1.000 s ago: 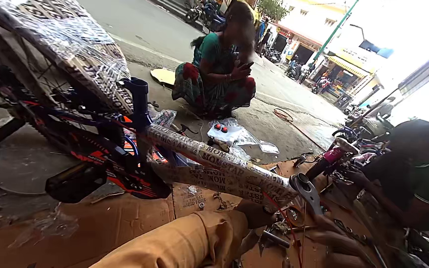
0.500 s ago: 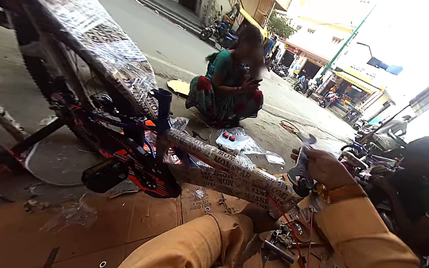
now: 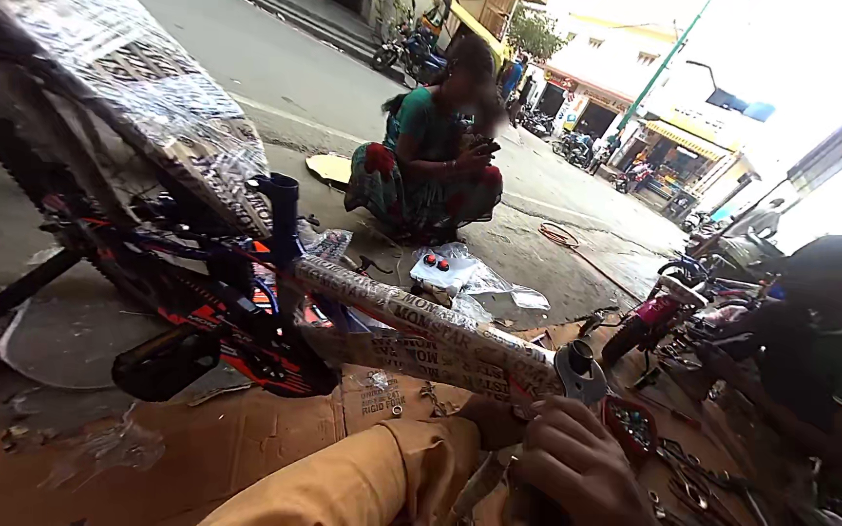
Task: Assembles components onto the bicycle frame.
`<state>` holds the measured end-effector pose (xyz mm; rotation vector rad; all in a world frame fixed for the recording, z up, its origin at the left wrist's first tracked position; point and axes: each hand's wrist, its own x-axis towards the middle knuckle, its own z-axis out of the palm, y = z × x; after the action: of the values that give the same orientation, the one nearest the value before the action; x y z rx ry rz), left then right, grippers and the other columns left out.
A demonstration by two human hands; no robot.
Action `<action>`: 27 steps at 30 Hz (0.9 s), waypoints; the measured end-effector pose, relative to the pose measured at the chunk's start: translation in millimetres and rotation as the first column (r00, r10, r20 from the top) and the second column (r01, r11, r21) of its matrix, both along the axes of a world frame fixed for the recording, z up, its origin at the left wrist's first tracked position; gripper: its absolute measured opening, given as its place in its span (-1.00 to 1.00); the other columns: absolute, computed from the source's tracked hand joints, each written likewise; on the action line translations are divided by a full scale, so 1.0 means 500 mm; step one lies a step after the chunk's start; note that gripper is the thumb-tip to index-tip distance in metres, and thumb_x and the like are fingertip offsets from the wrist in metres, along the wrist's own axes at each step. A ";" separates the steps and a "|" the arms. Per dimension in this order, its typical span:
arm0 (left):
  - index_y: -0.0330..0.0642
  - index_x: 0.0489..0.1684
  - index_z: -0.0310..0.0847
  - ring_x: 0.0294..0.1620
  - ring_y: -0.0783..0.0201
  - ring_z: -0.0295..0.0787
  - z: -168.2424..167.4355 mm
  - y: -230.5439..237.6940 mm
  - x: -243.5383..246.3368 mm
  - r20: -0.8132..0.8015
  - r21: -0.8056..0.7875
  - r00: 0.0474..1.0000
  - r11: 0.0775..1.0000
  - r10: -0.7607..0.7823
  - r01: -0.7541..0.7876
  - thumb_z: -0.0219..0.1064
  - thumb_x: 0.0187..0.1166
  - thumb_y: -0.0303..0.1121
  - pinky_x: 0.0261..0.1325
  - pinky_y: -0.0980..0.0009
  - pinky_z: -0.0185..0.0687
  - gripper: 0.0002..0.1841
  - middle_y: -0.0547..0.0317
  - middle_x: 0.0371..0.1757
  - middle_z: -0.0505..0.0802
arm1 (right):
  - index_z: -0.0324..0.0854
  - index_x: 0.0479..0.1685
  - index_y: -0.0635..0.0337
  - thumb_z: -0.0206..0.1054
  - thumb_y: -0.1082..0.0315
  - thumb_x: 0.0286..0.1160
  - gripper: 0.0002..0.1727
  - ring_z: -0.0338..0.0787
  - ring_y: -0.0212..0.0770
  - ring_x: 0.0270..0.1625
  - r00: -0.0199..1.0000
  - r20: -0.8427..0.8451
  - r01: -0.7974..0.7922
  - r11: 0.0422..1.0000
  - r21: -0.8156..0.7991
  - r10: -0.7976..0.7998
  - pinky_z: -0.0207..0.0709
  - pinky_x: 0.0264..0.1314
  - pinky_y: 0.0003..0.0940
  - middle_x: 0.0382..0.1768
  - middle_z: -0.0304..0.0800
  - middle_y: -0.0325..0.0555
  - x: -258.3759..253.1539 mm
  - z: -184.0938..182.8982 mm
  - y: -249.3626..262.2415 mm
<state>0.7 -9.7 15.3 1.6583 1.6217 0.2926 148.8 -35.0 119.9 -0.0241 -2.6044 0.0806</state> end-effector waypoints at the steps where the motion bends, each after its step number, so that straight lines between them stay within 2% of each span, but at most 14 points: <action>1: -0.37 0.27 0.66 0.43 -0.32 0.66 -0.004 0.007 0.004 0.011 0.013 1.000 1.000 -0.008 0.008 0.07 0.73 0.24 0.42 -0.38 0.43 -0.27 -0.39 0.29 0.77 | 0.61 -0.24 -0.05 0.36 0.07 0.61 -0.81 0.75 -0.18 0.24 0.996 -0.089 0.009 0.998 -0.066 -0.015 0.39 0.67 -0.03 -0.14 0.77 -0.28 0.048 -0.028 0.004; 3: -0.29 0.27 0.67 0.42 -0.25 0.69 -0.015 0.014 0.009 -0.001 0.048 1.000 0.999 -0.002 0.002 0.04 0.74 0.21 0.42 -0.35 0.45 -0.33 -0.30 0.28 0.80 | 0.63 -0.10 -0.12 0.31 0.03 0.67 -0.83 0.58 -0.11 0.57 0.955 -0.288 -0.022 0.948 -0.318 -0.075 0.28 0.79 0.01 0.22 0.77 -0.31 0.127 -0.077 0.017; 5: -0.28 0.29 0.66 0.43 -0.22 0.69 -0.011 0.013 0.010 -0.007 0.049 1.000 0.999 0.008 -0.007 0.02 0.76 0.18 0.45 -0.32 0.44 -0.35 -0.29 0.29 0.80 | 0.67 0.18 -0.21 0.30 0.00 0.67 -0.74 0.57 -0.12 0.60 0.855 -0.469 -0.131 0.782 -0.610 -0.222 0.44 0.67 -0.12 0.42 0.72 -0.28 0.173 -0.104 0.033; 6: -0.27 0.32 0.66 0.45 -0.22 0.67 -0.009 0.014 0.010 0.005 0.041 1.000 0.999 0.010 -0.011 0.03 0.77 0.17 0.48 -0.31 0.42 -0.36 -0.30 0.31 0.79 | 0.68 0.27 -0.19 0.36 0.03 0.62 -0.68 0.62 -0.08 0.56 0.784 -0.537 -0.256 0.627 -0.736 -0.311 0.50 0.62 -0.11 0.46 0.70 -0.17 0.185 -0.108 0.040; 8: -0.21 0.36 0.66 0.44 -0.18 0.67 -0.021 0.020 0.009 0.042 0.040 0.999 0.999 0.015 -0.017 0.08 0.77 0.16 0.49 -0.27 0.43 -0.39 -0.25 0.30 0.79 | 0.76 0.22 0.00 0.44 0.14 0.52 -0.66 0.75 -0.01 0.42 0.630 -0.602 -0.536 0.286 -0.794 -0.491 0.60 0.53 -0.10 0.38 0.75 0.00 0.189 -0.103 0.051; 10: -0.18 0.33 0.68 0.35 -0.18 0.73 -0.037 0.019 0.009 0.015 0.073 1.000 0.997 -0.027 0.026 0.04 0.79 0.15 0.40 -0.26 0.50 -0.41 -0.23 0.22 0.82 | 0.80 0.10 0.12 0.38 0.24 0.58 -0.75 0.85 -0.05 0.26 0.563 -0.563 -0.639 0.113 -0.761 -0.605 0.70 0.39 -0.20 0.26 0.82 0.04 0.185 -0.097 0.063; 12: -0.28 0.34 0.66 0.36 -0.20 0.72 0.015 -0.007 0.017 -0.033 0.061 0.998 0.996 -0.057 0.059 -0.01 0.86 0.05 0.41 -0.21 0.50 -0.43 -0.29 0.25 0.81 | 0.73 0.15 0.20 0.15 0.30 0.76 -0.72 0.85 -0.05 0.25 0.547 -0.528 -0.657 0.058 -0.752 -0.650 0.71 0.36 -0.22 0.28 0.80 0.08 0.181 -0.093 0.070; 14: -0.35 0.55 0.50 0.60 -0.18 0.49 0.122 -0.033 0.033 -0.019 -0.127 1.000 0.992 -0.018 0.016 -0.01 0.91 -0.10 0.67 -0.10 0.22 -0.48 -0.31 0.51 0.65 | 0.68 0.18 0.19 0.00 0.30 0.85 -0.67 0.87 -0.08 0.22 0.534 -0.480 -0.605 0.083 -0.792 -0.696 0.74 0.31 -0.23 0.26 0.82 0.04 0.171 -0.076 0.077; 15: -0.35 0.52 0.52 0.58 -0.19 0.52 0.114 -0.031 0.031 -0.014 -0.097 1.000 0.995 -0.012 0.010 0.02 0.90 -0.10 0.64 -0.11 0.25 -0.49 -0.31 0.48 0.67 | 0.67 0.15 0.18 -0.03 0.31 0.86 -0.67 0.89 -0.11 0.15 0.508 -0.455 -0.573 0.108 -0.813 -0.731 0.77 0.24 -0.24 0.20 0.84 0.01 0.160 -0.064 0.086; 17: -0.20 0.26 0.70 0.29 -0.12 0.76 -0.007 0.001 0.020 -0.034 0.146 0.999 0.989 -0.015 0.020 0.10 0.80 0.03 0.35 -0.16 0.55 -0.51 -0.19 0.18 0.83 | 0.63 0.16 0.17 -0.01 0.33 0.86 -0.72 0.90 -0.14 0.04 0.467 -0.416 -0.518 0.139 -0.844 -0.780 0.80 0.16 -0.24 0.12 0.84 -0.03 0.138 -0.044 0.121; 19: -0.09 0.22 0.72 0.26 -0.06 0.78 -0.062 0.026 0.014 -0.019 0.171 1.000 0.985 -0.013 0.016 0.10 0.77 0.09 0.32 -0.19 0.57 -0.52 -0.10 0.13 0.85 | 0.56 0.15 0.12 0.02 0.31 0.86 -0.78 0.88 -0.19 0.01 0.493 -0.352 -0.472 0.096 -0.876 -0.796 0.77 0.15 -0.27 0.08 0.82 -0.09 0.113 -0.033 0.183; 22: -0.13 0.18 0.73 0.27 -0.08 0.76 -0.052 0.026 0.015 0.021 0.115 1.000 0.993 0.005 -0.007 0.10 0.78 0.10 0.34 -0.21 0.54 -0.50 -0.13 0.12 0.84 | 0.45 0.22 0.18 0.02 0.30 0.85 -0.78 0.85 -0.23 -0.14 0.587 -0.172 -0.327 -0.037 -0.944 -0.791 0.75 -0.05 -0.32 -0.02 0.82 -0.03 0.044 -0.010 0.295; 24: -0.11 0.28 0.70 0.35 -0.09 0.73 -0.049 0.027 0.015 0.035 0.098 0.999 0.995 0.013 -0.017 0.10 0.76 0.13 0.41 -0.23 0.51 -0.48 -0.15 0.20 0.83 | 0.39 0.29 0.22 0.06 0.29 0.82 -0.74 0.83 -0.20 -0.15 0.679 -0.003 -0.121 -0.107 -0.987 -0.734 0.73 -0.12 -0.30 -0.01 0.79 0.01 -0.015 0.021 0.353; 27: -0.19 0.39 0.63 0.45 -0.22 0.67 -0.038 0.025 0.010 -0.004 0.074 1.000 0.997 -0.009 0.009 0.04 0.77 0.17 0.46 -0.34 0.44 -0.39 -0.27 0.31 0.79 | 0.48 0.30 0.24 0.26 0.23 0.70 -0.65 0.83 -0.17 -0.21 0.782 0.182 0.173 -0.074 -0.982 -0.596 0.73 -0.21 -0.28 -0.06 0.80 0.01 -0.123 0.085 0.362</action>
<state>5.9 2.7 -3.7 1.7216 1.6227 0.3489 87.4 145.9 162.3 -1.2010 -1.5009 1.5506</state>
